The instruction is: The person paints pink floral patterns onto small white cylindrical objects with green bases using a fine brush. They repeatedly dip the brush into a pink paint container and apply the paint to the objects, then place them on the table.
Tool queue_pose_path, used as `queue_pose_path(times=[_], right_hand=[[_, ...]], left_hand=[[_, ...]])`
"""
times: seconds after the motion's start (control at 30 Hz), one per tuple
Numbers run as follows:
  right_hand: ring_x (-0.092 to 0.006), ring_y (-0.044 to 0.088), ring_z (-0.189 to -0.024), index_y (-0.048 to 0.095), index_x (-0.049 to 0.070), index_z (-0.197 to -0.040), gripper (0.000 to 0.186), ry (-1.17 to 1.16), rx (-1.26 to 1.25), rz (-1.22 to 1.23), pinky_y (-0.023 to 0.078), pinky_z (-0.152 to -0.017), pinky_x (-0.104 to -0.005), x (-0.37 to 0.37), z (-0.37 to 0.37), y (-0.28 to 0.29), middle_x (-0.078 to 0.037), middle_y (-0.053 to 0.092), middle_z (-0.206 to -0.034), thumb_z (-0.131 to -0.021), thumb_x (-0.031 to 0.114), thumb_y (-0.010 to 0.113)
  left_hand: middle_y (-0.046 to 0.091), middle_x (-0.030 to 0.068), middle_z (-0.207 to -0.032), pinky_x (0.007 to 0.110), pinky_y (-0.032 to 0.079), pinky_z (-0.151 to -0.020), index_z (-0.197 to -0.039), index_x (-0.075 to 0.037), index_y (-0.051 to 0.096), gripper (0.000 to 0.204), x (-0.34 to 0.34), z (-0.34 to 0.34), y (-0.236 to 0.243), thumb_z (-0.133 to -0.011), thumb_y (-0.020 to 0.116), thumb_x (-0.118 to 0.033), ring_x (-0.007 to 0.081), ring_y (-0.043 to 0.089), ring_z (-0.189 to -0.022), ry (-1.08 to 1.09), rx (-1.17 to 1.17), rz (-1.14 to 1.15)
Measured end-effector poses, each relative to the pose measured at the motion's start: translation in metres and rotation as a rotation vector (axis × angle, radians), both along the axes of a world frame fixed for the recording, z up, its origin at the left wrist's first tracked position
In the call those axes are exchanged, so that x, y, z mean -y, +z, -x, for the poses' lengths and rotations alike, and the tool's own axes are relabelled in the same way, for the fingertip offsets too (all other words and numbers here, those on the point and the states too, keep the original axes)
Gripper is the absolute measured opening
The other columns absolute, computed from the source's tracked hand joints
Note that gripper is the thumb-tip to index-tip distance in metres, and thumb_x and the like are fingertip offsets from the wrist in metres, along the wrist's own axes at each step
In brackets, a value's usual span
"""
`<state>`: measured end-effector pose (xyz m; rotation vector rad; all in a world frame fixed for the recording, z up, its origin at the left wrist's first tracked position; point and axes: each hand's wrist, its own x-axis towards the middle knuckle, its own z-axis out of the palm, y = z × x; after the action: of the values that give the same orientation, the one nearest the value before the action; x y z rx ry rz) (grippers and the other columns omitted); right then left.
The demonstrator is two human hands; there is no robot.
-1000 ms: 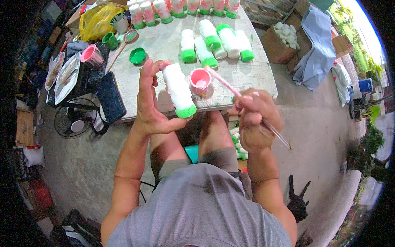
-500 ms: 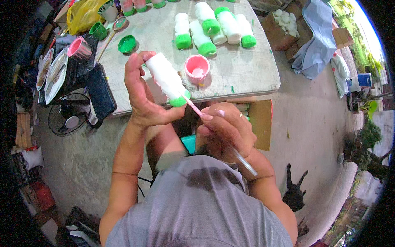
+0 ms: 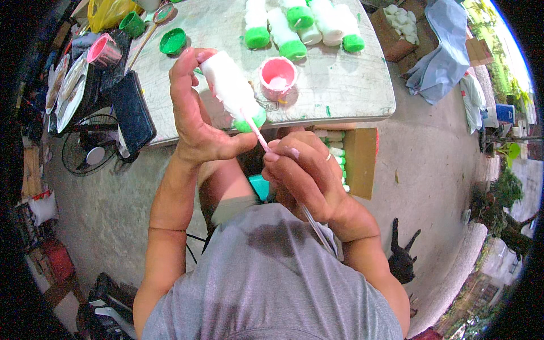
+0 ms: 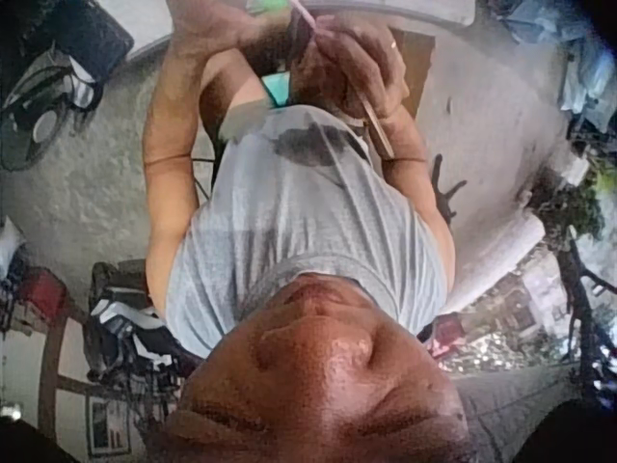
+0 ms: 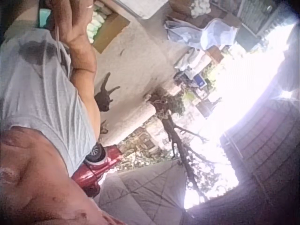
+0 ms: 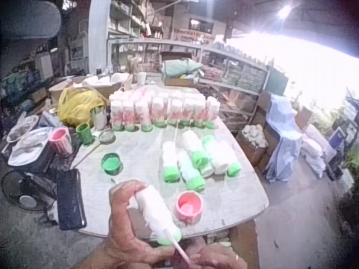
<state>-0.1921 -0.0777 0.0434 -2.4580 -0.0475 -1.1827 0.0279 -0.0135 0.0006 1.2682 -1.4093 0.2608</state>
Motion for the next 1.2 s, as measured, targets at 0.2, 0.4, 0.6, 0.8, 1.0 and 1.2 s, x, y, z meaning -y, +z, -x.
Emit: queue_pose_path(times=[0.2,0.4,0.6,0.8,1.0,1.2], right_hand=[[-0.0334,0.068,-0.087,0.06,-0.007,-0.115,0.047,0.006,0.02,0.019,0.059,-0.072,-0.0442,0.001,0.0,-0.003,-0.02,0.062,-0.113,-0.072,-0.01,0.08],[-0.0336,0.069,-0.088,0.061,-0.006,-0.114,0.045,0.0,-0.002,0.026,0.059,-0.073,-0.0435,0.004,0.001,0.003,-0.02,0.062,-0.112,-0.073,-0.01,0.079],[-0.0309,0.069,-0.086,0.062,-0.005,-0.108,0.021,-0.01,0.081,-0.201,0.058,-0.077,-0.04,0.007,0.006,-0.009,-0.019,0.065,-0.104,-0.09,0.001,0.071],[-0.0188,0.065,-0.08,0.058,-0.004,-0.11,0.026,-0.011,0.362,-0.685,0.054,-0.072,-0.0338,0.014,-0.007,-0.02,-0.016,0.068,-0.091,-0.106,0.022,0.059],[-0.0163,0.063,-0.077,0.058,-0.004,-0.11,0.021,0.057,0.379,-0.735,0.054,-0.072,-0.0325,0.017,-0.018,-0.021,-0.016,0.067,-0.091,-0.107,0.016,0.056],[-0.0166,0.063,-0.075,0.059,-0.004,-0.109,0.018,0.005,0.338,-0.653,0.054,-0.073,-0.0328,0.019,-0.017,-0.028,-0.014,0.067,-0.088,-0.107,0.014,0.056]], left_hand=[[0.048,0.0179,-0.138,0.04,0.035,-0.111,-0.155,0.001,0.027,0.127,-0.001,0.0,0.002,-0.049,0.092,-0.028,0.0293,0.049,-0.126,0.009,0.001,-0.013],[0.048,0.0177,-0.137,0.04,0.035,-0.111,-0.154,0.002,0.028,0.127,-0.001,0.001,0.003,-0.05,0.093,-0.031,0.0289,0.049,-0.126,0.016,0.008,-0.012],[0.05,0.0166,-0.138,0.038,0.034,-0.109,-0.154,0.002,0.028,0.126,-0.002,0.0,0.007,-0.051,0.093,-0.03,0.0269,0.049,-0.126,0.03,0.026,-0.028],[0.05,0.0161,-0.14,0.037,0.031,-0.109,-0.155,0.002,0.028,0.124,0.0,0.003,0.005,-0.051,0.092,-0.022,0.0253,0.049,-0.127,0.005,-0.016,0.004],[0.05,0.0163,-0.14,0.037,0.031,-0.11,-0.155,0.003,0.028,0.124,-0.002,0.005,0.009,-0.052,0.091,-0.022,0.0255,0.049,-0.127,0.024,-0.008,-0.028],[0.05,0.0163,-0.139,0.038,0.031,-0.11,-0.154,0.003,0.028,0.122,-0.001,0.004,0.009,-0.053,0.092,-0.025,0.0258,0.049,-0.126,0.007,-0.027,-0.032]])
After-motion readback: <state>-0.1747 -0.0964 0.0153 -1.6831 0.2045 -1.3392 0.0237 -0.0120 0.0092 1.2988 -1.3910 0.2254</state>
